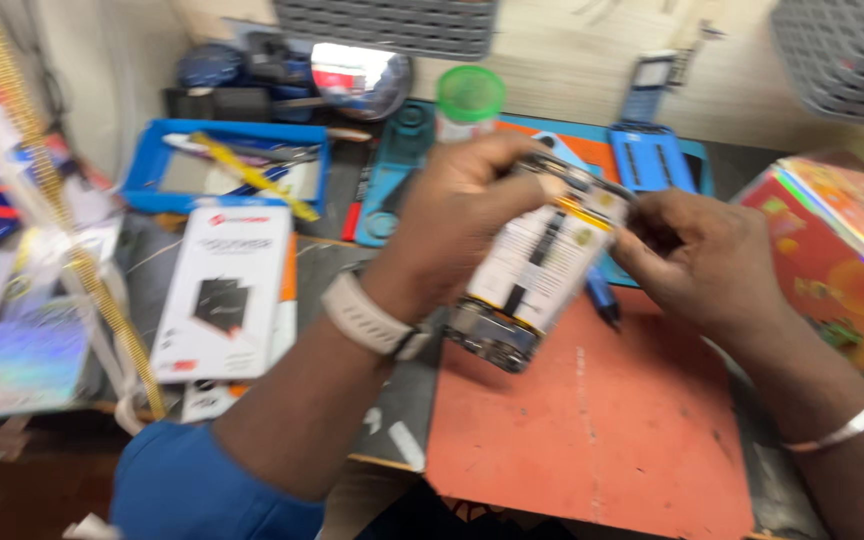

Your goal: The person uses a blue electric screwdriver to remove screws from a disassembled smartphone. They then use tweezers to handle small components and wires within the device's internal chassis.

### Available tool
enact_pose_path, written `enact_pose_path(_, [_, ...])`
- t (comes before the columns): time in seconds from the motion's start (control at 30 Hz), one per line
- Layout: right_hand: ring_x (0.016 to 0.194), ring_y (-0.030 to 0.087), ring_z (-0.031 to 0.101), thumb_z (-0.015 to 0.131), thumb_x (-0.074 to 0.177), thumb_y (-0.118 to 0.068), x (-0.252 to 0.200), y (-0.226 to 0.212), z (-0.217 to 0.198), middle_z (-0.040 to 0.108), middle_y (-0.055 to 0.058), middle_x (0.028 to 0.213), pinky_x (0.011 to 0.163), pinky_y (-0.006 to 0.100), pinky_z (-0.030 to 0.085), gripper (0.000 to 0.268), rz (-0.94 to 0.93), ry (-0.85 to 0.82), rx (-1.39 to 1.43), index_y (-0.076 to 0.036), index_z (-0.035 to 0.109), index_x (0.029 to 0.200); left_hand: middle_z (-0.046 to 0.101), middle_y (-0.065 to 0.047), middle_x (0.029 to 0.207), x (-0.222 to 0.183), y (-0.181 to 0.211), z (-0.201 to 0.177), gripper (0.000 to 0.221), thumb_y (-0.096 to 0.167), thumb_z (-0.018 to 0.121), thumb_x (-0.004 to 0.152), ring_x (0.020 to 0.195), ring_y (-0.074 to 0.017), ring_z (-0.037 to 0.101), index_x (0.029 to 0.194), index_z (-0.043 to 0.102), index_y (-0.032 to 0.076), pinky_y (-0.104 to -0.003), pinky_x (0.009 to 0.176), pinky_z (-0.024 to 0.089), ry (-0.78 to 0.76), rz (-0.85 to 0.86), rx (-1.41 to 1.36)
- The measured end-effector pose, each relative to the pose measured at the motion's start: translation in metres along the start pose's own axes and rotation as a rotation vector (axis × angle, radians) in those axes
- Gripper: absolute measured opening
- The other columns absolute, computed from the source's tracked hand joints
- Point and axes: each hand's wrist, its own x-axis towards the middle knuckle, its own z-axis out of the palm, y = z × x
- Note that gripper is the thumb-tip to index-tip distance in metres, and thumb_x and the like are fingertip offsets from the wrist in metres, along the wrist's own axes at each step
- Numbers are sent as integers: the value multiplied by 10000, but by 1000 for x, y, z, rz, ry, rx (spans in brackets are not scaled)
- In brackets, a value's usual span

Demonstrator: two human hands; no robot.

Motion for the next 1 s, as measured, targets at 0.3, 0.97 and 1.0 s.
enact_pose_path(0.3, [724, 217, 771, 824, 817, -360, 7, 2, 10, 790, 71, 816, 690, 376, 600, 446, 241, -393, -192, -117, 718, 1176, 757, -88, 839, 0, -62, 21, 277, 194, 755, 720, 738, -147, 722, 933, 736, 17, -301, 659, 587, -199, -299, 392])
enact_pose_path(0.97, [686, 190, 753, 832, 837, -341, 6, -2, 4, 759, 110, 779, 632, 330, 588, 340, 154, -126, -132, -61, 757, 1016, 729, -79, 823, -21, -28, 27, 124, 209, 776, 710, 797, -278, 704, 730, 734, 94, -427, 697, 541, -307, 80, 1031])
enact_pose_path(1.0, [689, 182, 751, 835, 850, -328, 5, 0, 5, 759, 115, 786, 634, 326, 589, 328, 145, -89, -121, -54, 756, 1011, 723, -78, 820, -20, -26, 26, 122, 209, 769, 715, 796, -276, 702, 732, 729, 96, -425, 694, 543, -316, 79, 1028])
